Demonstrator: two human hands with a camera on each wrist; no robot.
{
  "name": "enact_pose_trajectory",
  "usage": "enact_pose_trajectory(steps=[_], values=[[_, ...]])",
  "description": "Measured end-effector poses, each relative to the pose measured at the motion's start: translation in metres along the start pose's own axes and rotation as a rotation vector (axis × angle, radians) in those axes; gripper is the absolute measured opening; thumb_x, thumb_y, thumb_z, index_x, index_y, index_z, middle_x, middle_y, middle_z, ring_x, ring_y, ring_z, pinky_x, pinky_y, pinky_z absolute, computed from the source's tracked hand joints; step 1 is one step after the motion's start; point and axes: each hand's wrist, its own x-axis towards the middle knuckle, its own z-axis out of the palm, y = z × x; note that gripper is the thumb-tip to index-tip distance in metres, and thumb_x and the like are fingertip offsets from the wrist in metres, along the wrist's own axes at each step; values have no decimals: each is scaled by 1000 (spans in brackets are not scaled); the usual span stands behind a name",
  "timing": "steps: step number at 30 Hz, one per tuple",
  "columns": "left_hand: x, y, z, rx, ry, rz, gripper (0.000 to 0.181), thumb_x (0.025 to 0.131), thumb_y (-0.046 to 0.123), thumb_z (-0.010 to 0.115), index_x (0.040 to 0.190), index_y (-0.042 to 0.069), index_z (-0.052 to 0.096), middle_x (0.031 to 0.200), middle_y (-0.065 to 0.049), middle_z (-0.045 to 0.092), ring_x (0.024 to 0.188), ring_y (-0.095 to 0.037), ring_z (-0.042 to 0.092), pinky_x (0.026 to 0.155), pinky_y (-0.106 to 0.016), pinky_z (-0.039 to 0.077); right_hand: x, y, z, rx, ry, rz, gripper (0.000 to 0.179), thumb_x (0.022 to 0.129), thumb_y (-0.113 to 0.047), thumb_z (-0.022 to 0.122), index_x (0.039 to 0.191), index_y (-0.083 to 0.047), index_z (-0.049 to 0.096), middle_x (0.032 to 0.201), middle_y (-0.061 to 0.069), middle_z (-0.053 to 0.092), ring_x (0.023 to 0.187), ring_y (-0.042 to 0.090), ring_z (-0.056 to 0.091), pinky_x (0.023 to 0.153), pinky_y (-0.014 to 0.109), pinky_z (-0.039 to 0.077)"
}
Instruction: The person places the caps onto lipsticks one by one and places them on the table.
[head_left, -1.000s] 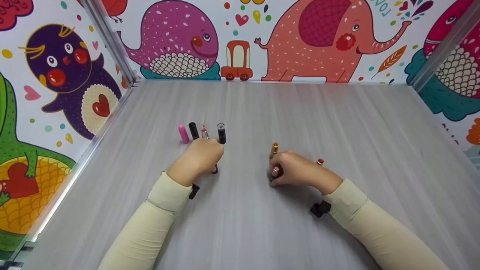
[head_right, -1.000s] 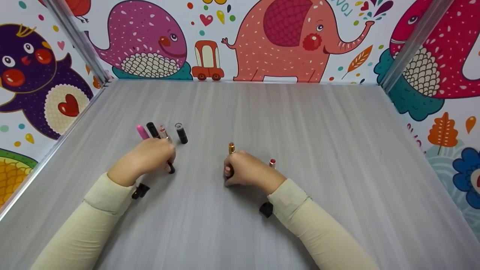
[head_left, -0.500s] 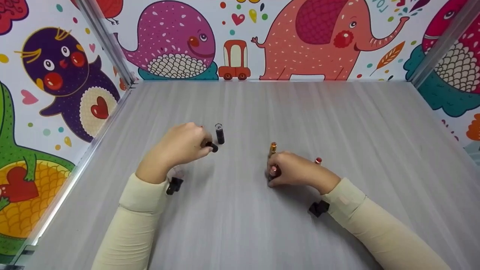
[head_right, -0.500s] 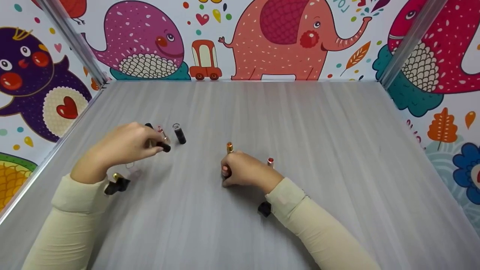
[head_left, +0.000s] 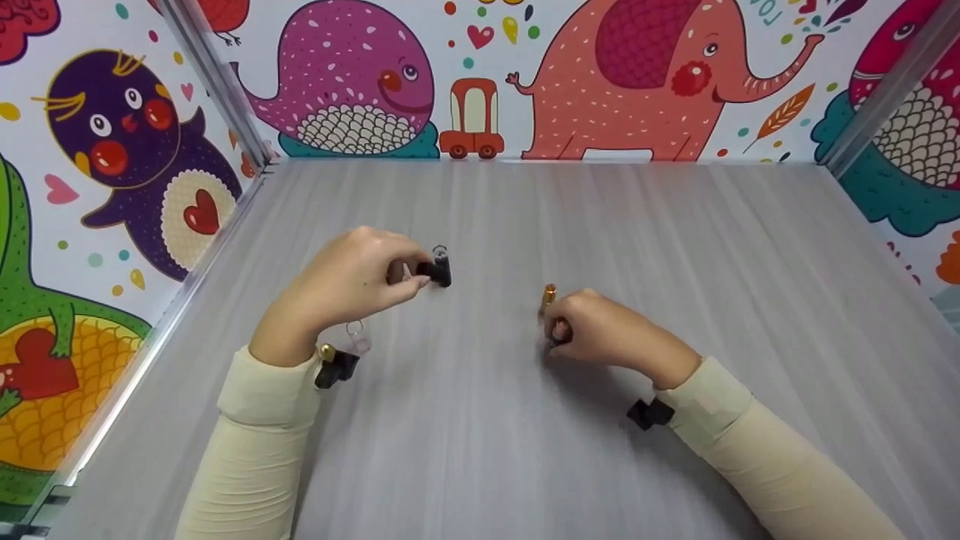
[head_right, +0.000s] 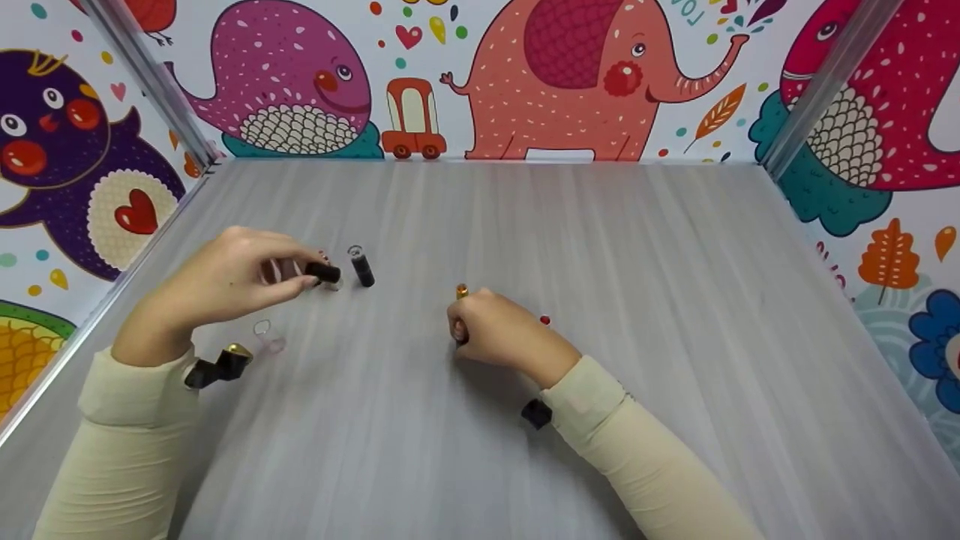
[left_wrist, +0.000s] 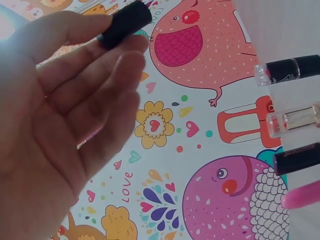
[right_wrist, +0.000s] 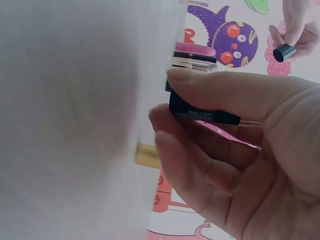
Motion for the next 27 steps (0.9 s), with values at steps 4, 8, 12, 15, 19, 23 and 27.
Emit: enact_pose_trajectory(steps=[4, 8, 12, 15, 19, 23, 27], values=[[0, 2, -1, -2, 18, 16, 13, 94, 11, 78, 106, 6, 82, 83, -2, 73, 71, -16, 64, 65, -34, 53, -2, 1, -7, 8, 49, -17, 24, 79, 13, 77, 80, -9, 67, 76, -3, 60, 70, 10, 53, 64, 27, 47], [0, 4, 2, -14, 26, 29, 14, 95, 12, 80, 108, 6, 82, 87, -3, 76, 73, -16, 67, 67, -35, 56, -5, 2, -13, 8, 85, -30, 23, 78, 11, 79, 81, -9, 69, 77, -3, 63, 72, 11, 54, 66, 30, 49], [3, 7, 6, -31, 42, 60, 14, 96, 12, 80, 110, 6, 82, 94, -4, 79, 74, -13, 68, 67, -34, 57, -8, -1, -20, 9, 105, -46, 25, 80, 5, 88, 83, -9, 68, 78, -4, 64, 74, 9, 61, 68, 31, 56], [5, 10, 10, -26, 56, 92, 16, 97, 14, 79, 111, 6, 81, 96, -4, 79, 73, -13, 67, 66, -32, 57, -9, -4, -24, 5, 126, -63, 25, 81, 0, 91, 86, -9, 69, 80, -4, 66, 75, 8, 64, 68, 30, 58], [7, 13, 14, -16, 57, 107, 17, 99, 16, 79, 113, 7, 81, 95, -3, 78, 72, -13, 66, 66, -31, 57, -10, -7, -27, -14, 149, -72, 21, 82, -5, 92, 91, -8, 74, 82, -3, 68, 75, 9, 64, 68, 30, 59], [9, 16, 19, -26, 52, 133, 18, 99, 16, 78, 115, 7, 81, 96, -3, 78, 73, -13, 67, 65, -31, 57, -11, -10, -28, -21, 153, -74, 18, 84, -9, 92, 95, -9, 78, 84, -2, 70, 75, 9, 64, 70, 30, 60], [12, 18, 25, -50, 57, 174, 18, 99, 15, 78, 116, 7, 81, 99, -4, 80, 72, -13, 66, 64, -31, 56, -12, -15, -29, -12, 170, -85, 20, 84, -12, 93, 100, -12, 81, 86, -3, 71, 75, 8, 64, 69, 28, 60]])
